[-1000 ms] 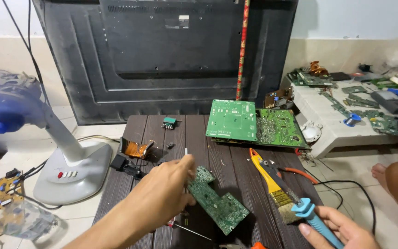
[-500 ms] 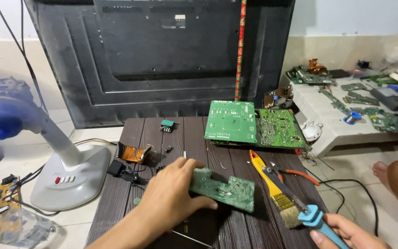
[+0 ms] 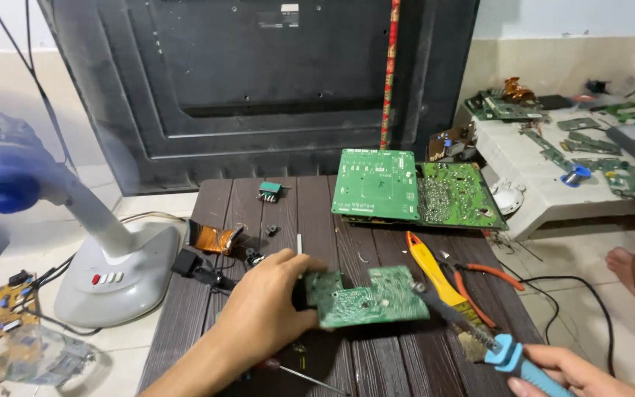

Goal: The person is soldering components on various circuit boards, using a soldering iron and a brush to clean and repair the electronics.

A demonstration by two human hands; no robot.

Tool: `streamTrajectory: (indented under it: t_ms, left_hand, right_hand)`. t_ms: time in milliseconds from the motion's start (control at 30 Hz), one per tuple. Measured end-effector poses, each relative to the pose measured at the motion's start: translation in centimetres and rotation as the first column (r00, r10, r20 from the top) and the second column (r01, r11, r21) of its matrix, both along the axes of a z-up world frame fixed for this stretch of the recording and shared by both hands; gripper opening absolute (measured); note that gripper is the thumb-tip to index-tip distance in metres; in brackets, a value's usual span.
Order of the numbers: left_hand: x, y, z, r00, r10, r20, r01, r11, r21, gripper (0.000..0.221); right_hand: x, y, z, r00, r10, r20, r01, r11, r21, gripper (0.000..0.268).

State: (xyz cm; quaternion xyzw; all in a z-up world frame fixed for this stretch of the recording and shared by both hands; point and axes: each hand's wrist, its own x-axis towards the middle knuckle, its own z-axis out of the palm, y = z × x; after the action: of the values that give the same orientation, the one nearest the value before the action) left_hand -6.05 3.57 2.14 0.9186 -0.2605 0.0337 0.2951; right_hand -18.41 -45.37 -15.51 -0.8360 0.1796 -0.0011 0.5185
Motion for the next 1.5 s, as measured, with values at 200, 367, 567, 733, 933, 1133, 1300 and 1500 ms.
streamTrajectory:
  t_ms: [200,367,567,733,933,1133,1300,1500]
  left_hand:
    - [-0.9,-1.5,-1.1,0.998,0.046,-0.043,-0.043,0.996,0.081,0.070]
    - [-0.6,-2.7,-2.0,0.997,-0.057,0.057,0.044,0.977,0.207,0.097]
    - [-0.9,-2.9,-2.6,0.958,-0.086,0.273,0.052,0.990,0.129,0.067]
    - [-1.2,-3.3,-2.2,0.973,-0.100,0.209,0.074,0.989,0.127,0.063]
    - [-1.1,-3.4,-2.4,0.988,-0.087,0.126,0.076,0.993,0.088,0.069]
    - [-1.3,-3.3,-2.6,0.978,-0.103,0.183,0.095,0.994,0.047,0.053]
    - [-1.3,-3.3,-3.1,0.982,-0.113,0.150,0.111,0.994,0.027,0.057]
    - [-1.2,-3.5,-3.3,0.979,-0.132,0.157,0.129,0.991,0.027,0.057]
  right_hand:
    - [-1.5,0.4,3.8,0.982,0.133,-0.131,-0.161,0.960,-0.229,0.072]
    - [-1.8,2.0,6.5,0.984,0.176,0.007,-0.155,0.880,-0.449,0.060]
    - [-2.3,6.1,9.6,0.935,0.311,0.170,-0.104,0.699,-0.707,0.053]
    - [-1.9,9.5,12.8,0.940,0.275,0.201,-0.049,0.695,-0.717,0.046]
    - [-1.1,8.3,13.1,0.845,0.487,0.221,-0.165,0.631,-0.758,0.053]
    - [2.3,5.0,11.9,0.957,0.147,-0.248,-0.254,0.837,-0.484,0.039]
    - [3.6,-1.8,6.4,0.669,-0.077,-0.740,-0.359,0.837,-0.412,0.045]
    - [1.5,-7.1,2.3,0.816,0.380,-0.435,-0.575,0.460,-0.676,0.071]
